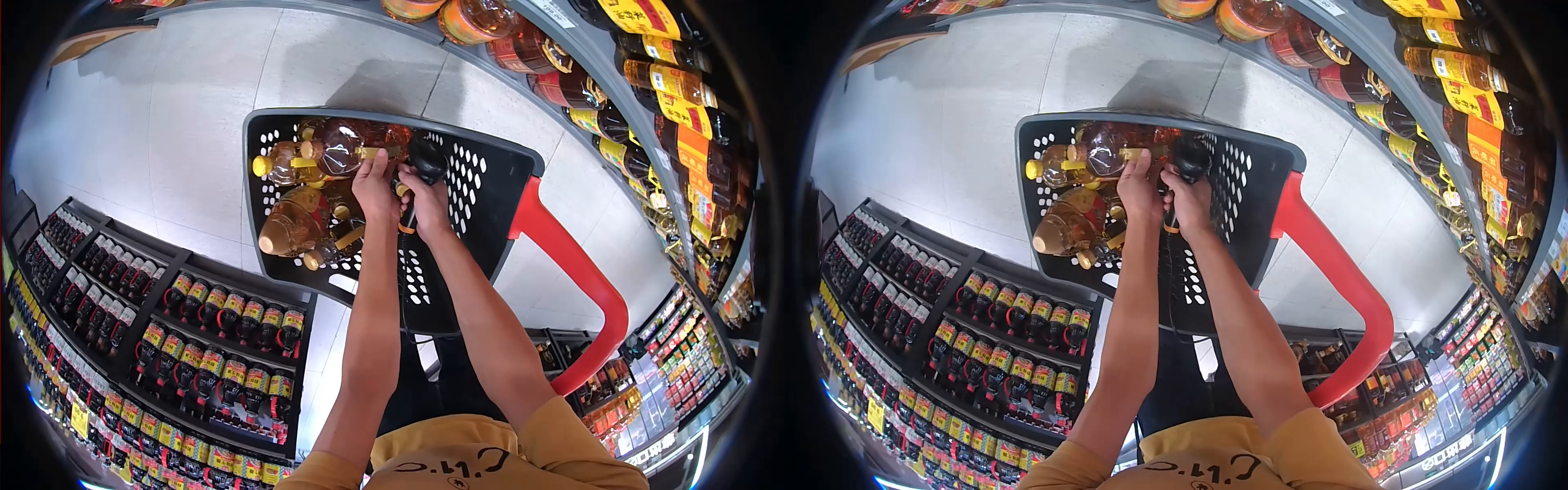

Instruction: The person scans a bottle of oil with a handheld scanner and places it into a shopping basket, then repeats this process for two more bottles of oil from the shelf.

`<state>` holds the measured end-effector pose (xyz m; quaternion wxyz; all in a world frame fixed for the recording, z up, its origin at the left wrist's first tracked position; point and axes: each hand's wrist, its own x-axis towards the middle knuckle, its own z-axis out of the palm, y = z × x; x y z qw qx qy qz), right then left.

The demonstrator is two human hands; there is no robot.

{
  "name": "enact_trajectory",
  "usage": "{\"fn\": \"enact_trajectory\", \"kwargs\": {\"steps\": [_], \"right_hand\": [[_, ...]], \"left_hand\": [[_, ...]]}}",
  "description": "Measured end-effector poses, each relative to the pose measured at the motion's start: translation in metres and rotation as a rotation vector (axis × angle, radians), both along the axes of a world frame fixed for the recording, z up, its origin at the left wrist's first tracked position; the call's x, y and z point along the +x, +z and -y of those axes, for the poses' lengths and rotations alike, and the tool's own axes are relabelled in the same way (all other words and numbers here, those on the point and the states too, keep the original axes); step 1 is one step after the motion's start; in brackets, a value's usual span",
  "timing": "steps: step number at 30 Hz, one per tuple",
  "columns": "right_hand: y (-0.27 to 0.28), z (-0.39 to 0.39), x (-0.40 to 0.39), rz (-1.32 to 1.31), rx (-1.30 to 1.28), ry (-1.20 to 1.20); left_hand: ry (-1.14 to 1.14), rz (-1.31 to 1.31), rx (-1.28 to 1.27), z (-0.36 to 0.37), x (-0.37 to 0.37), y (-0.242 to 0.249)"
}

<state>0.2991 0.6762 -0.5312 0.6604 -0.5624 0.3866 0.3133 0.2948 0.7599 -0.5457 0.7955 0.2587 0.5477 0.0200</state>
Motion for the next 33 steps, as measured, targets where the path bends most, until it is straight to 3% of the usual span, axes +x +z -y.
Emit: {"fn": "enact_trajectory", "kwargs": {"steps": [8, 12, 15, 23, 27, 33], "right_hand": [[0.008, -0.004, -0.001, -0.020, 0.032, 0.005], [0.014, -0.009, -0.007, 0.023, 0.048, -0.038], [0.035, -0.008, -0.009, 0.003, 0.057, -0.042], [0.102, -0.008, -0.062, -0.036, 0.070, 0.026], [0.164, -0.009, -0.091, -0.075, 0.060, 0.094], [0.228, 0.015, -0.127, -0.034, 0.173, 0.298]], "left_hand": [[0.000, 0.028, -0.043, -0.004, -0.015, -0.010], [-0.044, 0.038, -0.037, -0.006, -0.020, 0.013], [0.063, -0.020, -0.043, 0.000, -0.056, -0.002], [0.055, -0.079, 0.101, 0.007, -0.160, 0.116], [0.037, -0.198, 0.145, 0.022, -0.225, 0.166], [0.094, -0.230, 0.144, 0.051, -0.288, 0.211]]}}
